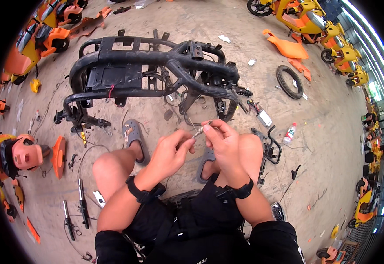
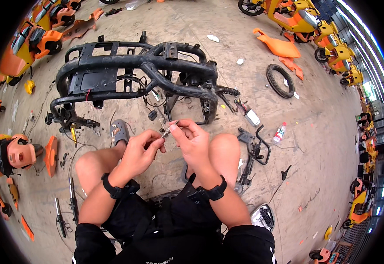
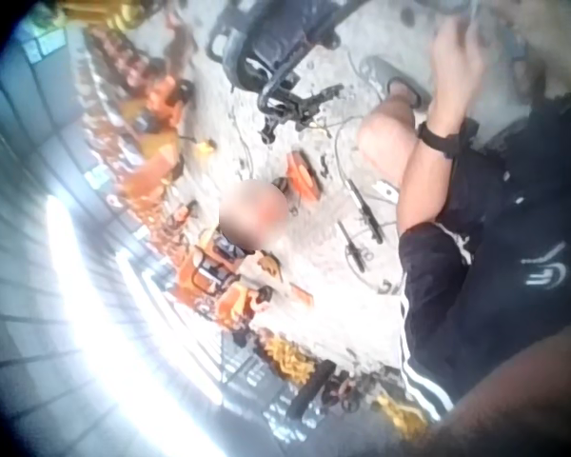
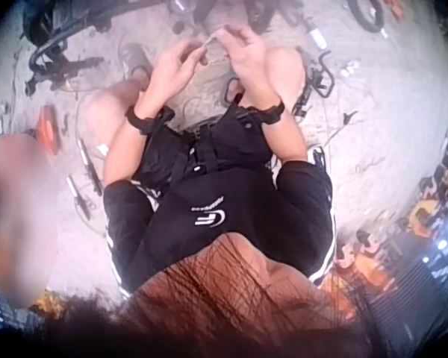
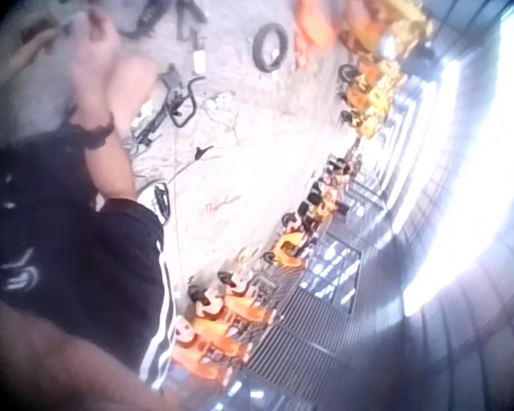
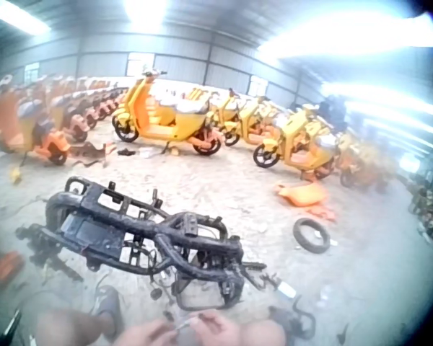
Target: The person works on a scooter frame by hand and with a screwdriver, handling wiring and small mechanical components.
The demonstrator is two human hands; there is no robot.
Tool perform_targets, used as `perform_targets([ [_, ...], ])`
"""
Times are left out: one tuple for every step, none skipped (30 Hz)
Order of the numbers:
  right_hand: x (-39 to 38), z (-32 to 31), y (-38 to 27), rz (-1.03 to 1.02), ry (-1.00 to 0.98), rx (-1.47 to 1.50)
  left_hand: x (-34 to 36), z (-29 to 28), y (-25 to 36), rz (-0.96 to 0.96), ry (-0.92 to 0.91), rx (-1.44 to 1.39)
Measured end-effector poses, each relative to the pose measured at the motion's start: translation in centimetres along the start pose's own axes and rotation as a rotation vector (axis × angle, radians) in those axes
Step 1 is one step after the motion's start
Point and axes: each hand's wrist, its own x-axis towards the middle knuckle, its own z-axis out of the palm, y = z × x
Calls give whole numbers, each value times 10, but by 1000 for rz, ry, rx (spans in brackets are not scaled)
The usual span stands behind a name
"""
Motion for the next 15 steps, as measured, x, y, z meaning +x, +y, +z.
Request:
perform_targets([
  [-1, 1, -2, 3, 10, 24, 1, 0, 1, 22, -3, 18],
  [-1, -2, -7, -5, 35, 33, 3, 3, 1, 27, 15, 29],
  [-1, 0, -9, -8, 50, 74, 0, 2, 0, 31, 29, 41],
  [-1, 0, -10, -22, 83, 97, 1, 8, -3, 48, 29, 31],
  [1, -3, -6, -2, 71, 67, 2, 9, -5, 50, 42, 44],
  [4, -9, -2, 19, 70, 35, 3, 12, -6, 54, 48, 51],
  [6, -9, 2, 6, 64, -4, 3, 11, -6, 19, 48, -10],
  [7, -9, 8, 1, 55, -35, 3, 12, -7, -25, 45, -62],
  [11, -8, 19, -98, 28, -102, 3, 13, -8, 7, 58, -77],
  [12, -8, 29, -190, -7, -164, 3, 15, -9, 30, 78, -83],
  [10, -8, 32, -153, -34, -126, 4, 19, -11, 63, 87, -70],
  [9, -10, 33, -117, -64, -89, 6, 24, -14, 95, 98, -59],
  [6, -7, 33, -75, -98, -41, 5, 23, -16, 119, 110, -38],
  [5, -8, 31, 0, -112, -44, 6, 22, -15, 95, 96, -25],
  [4, -12, 26, 76, -128, -48, 6, 22, -13, 71, 84, -12],
])
